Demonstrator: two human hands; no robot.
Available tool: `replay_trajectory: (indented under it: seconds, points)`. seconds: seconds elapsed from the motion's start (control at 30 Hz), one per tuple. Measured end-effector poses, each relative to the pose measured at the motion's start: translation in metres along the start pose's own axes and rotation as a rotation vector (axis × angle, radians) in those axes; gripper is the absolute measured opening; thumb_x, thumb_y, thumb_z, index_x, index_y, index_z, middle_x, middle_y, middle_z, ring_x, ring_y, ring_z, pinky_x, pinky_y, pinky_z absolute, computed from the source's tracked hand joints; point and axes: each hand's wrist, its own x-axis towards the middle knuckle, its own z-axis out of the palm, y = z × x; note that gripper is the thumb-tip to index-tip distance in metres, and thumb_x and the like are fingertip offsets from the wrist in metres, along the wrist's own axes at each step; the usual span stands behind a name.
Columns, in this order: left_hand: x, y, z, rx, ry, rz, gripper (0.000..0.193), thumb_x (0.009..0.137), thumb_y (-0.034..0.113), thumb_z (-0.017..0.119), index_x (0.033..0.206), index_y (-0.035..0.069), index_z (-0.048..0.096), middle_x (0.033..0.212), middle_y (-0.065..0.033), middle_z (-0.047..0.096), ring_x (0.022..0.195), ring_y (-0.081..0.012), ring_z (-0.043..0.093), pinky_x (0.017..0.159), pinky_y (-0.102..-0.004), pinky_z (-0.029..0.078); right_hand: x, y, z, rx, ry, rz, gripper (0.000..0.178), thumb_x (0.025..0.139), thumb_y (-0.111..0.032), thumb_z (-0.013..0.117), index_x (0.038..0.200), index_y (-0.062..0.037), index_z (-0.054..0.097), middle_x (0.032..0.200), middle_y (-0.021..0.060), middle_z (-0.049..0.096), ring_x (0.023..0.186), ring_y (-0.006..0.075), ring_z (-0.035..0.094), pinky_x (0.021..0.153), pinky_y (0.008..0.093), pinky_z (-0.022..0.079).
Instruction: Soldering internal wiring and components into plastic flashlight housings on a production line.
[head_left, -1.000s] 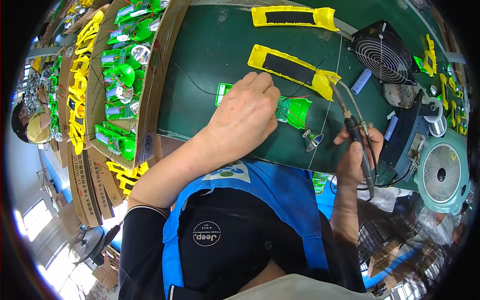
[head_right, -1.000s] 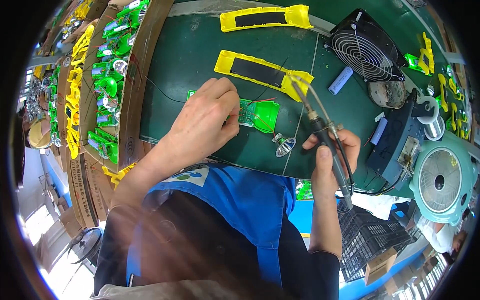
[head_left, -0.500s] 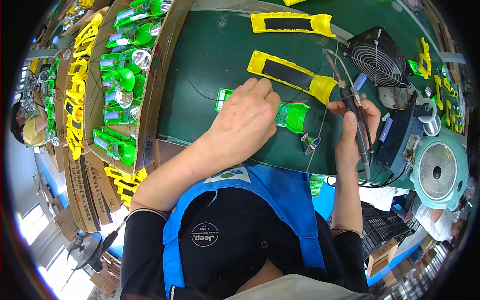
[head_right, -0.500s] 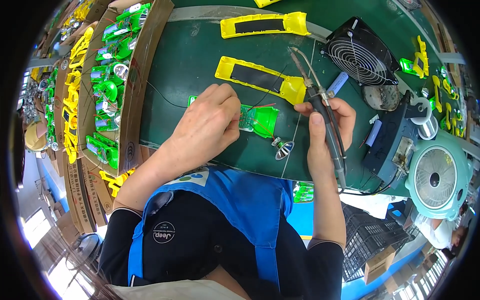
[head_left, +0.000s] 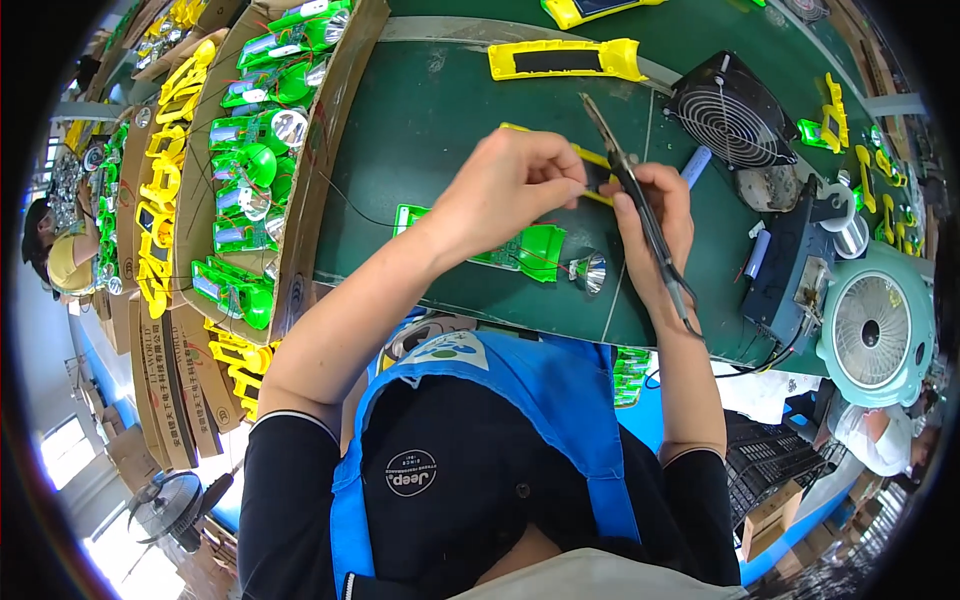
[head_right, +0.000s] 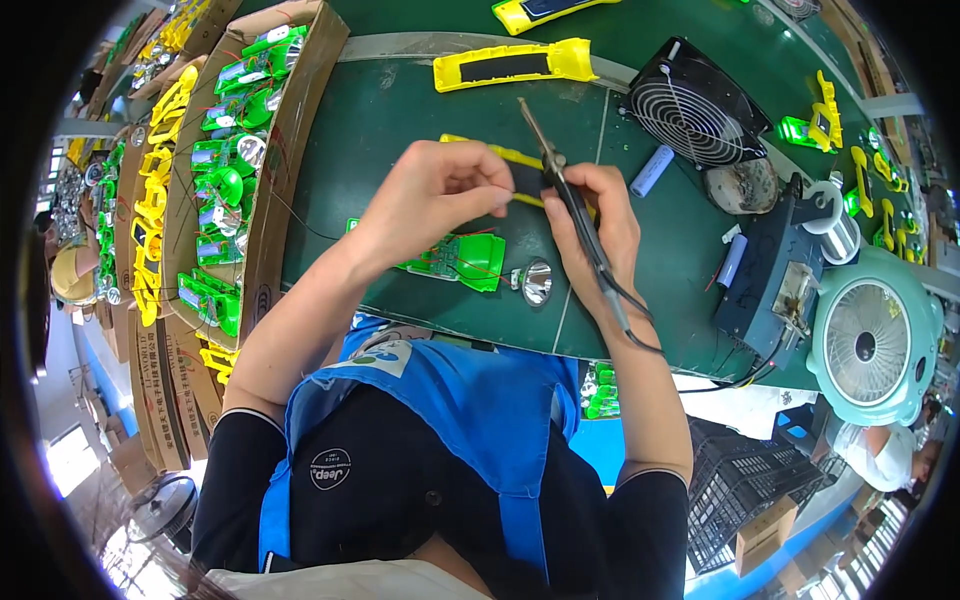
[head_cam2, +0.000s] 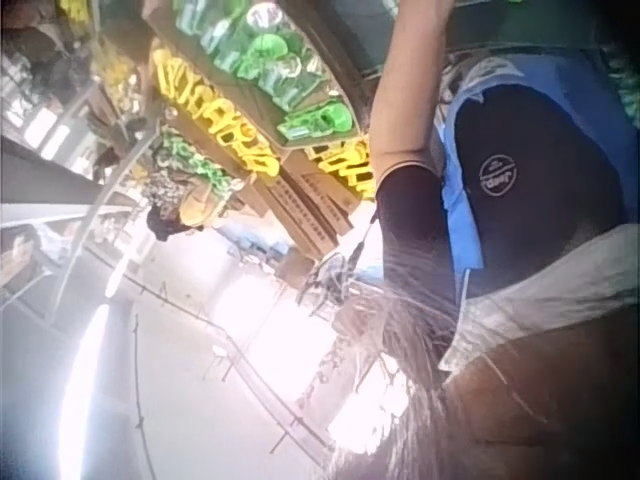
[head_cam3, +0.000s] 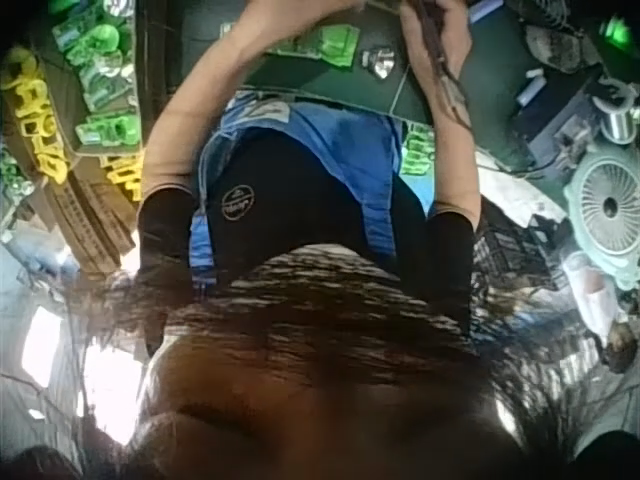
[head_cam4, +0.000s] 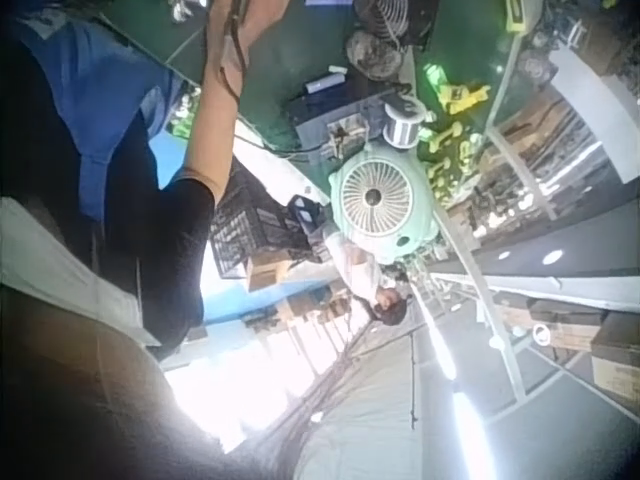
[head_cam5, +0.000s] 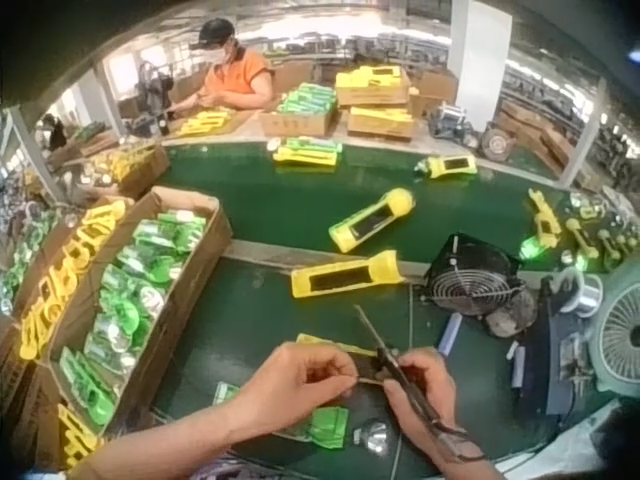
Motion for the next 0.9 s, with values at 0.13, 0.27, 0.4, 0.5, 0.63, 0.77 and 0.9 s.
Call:
replay_trajectory:
  seconds: [0.13,0.27,0.4,0.5,0.63,0.77,0.9]
  points:
    - [-0.016,0.009,-0.020,0.140,0.075,-0.024,0.007,0.087,0.004,0.062,0.087,-0.003,0.062,0.072,0.0031,0.057,0.064,-0.0026,0.050,0.058,-0.0209,0.044,-0.035,0.002,-0.025,0.068,0.006,-0.005,0.028,0.082,-0.005,0.070,0.106,-0.0024,0.055,0.097,0.0129,0.062,0.089,0.0204,0.063,0.081,0.0310,0.049]
    - [-0.017,-0.004,-0.030,0.308,0.029,-0.139,0.003,0.085,0.003,0.062,0.085,0.001,0.062,0.077,0.0017,0.055,0.070,-0.0053,0.049,0.059,-0.0220,0.039,-0.044,-0.014,-0.037,0.103,0.099,0.026,0.021,0.087,-0.008,0.066,0.103,-0.0001,0.054,0.096,0.0134,0.064,0.084,0.0198,0.064,0.078,0.0309,0.051]
    - [0.001,0.008,-0.025,0.927,-0.049,0.381,0.002,0.080,0.007,0.066,0.080,0.006,0.064,0.085,-0.0029,0.055,0.085,-0.0189,0.052,0.075,-0.0311,0.039,-0.027,-0.011,-0.049,0.529,0.047,0.407,0.021,0.089,-0.014,0.062,0.100,0.0028,0.054,0.082,0.0123,0.064,0.066,0.0150,0.061,0.063,0.0265,0.051]
    - [0.010,0.005,-0.022,1.068,-0.143,0.383,0.003,0.078,0.010,0.066,0.078,0.007,0.065,0.087,-0.0035,0.055,0.089,-0.0210,0.052,0.081,-0.0345,0.038,-0.016,-0.013,-0.047,0.507,-0.041,0.496,0.020,0.089,-0.013,0.062,0.099,0.0031,0.056,0.074,0.0120,0.064,0.062,0.0142,0.061,0.058,0.0246,0.050]
    - [0.013,0.001,-0.024,1.117,-0.199,0.403,0.005,0.078,0.009,0.065,0.075,0.007,0.063,0.086,-0.0025,0.056,0.087,-0.0186,0.054,0.080,-0.0343,0.037,-0.009,-0.014,-0.043,0.427,-0.081,0.549,0.018,0.088,-0.011,0.062,0.097,0.0028,0.056,0.072,0.0119,0.064,0.059,0.0128,0.060,0.054,0.0226,0.048]
    - [0.016,0.000,-0.025,1.140,-0.203,0.417,0.005,0.076,0.009,0.065,0.073,0.007,0.062,0.084,-0.0022,0.055,0.087,-0.0183,0.054,0.080,-0.0341,0.038,-0.007,-0.012,-0.044,0.390,-0.108,0.561,0.016,0.088,-0.010,0.061,0.096,0.0027,0.057,0.070,0.0123,0.064,0.057,0.0118,0.060,0.053,0.0221,0.048]
    - [0.018,0.000,-0.026,1.154,-0.218,0.450,0.003,0.075,0.008,0.065,0.074,0.008,0.063,0.082,-0.0019,0.054,0.085,-0.0177,0.054,0.078,-0.0337,0.038,-0.005,-0.013,-0.045,0.389,-0.145,0.574,0.015,0.088,-0.009,0.062,0.095,0.0033,0.057,0.072,0.0113,0.064,0.060,0.0120,0.061,0.054,0.0222,0.048]
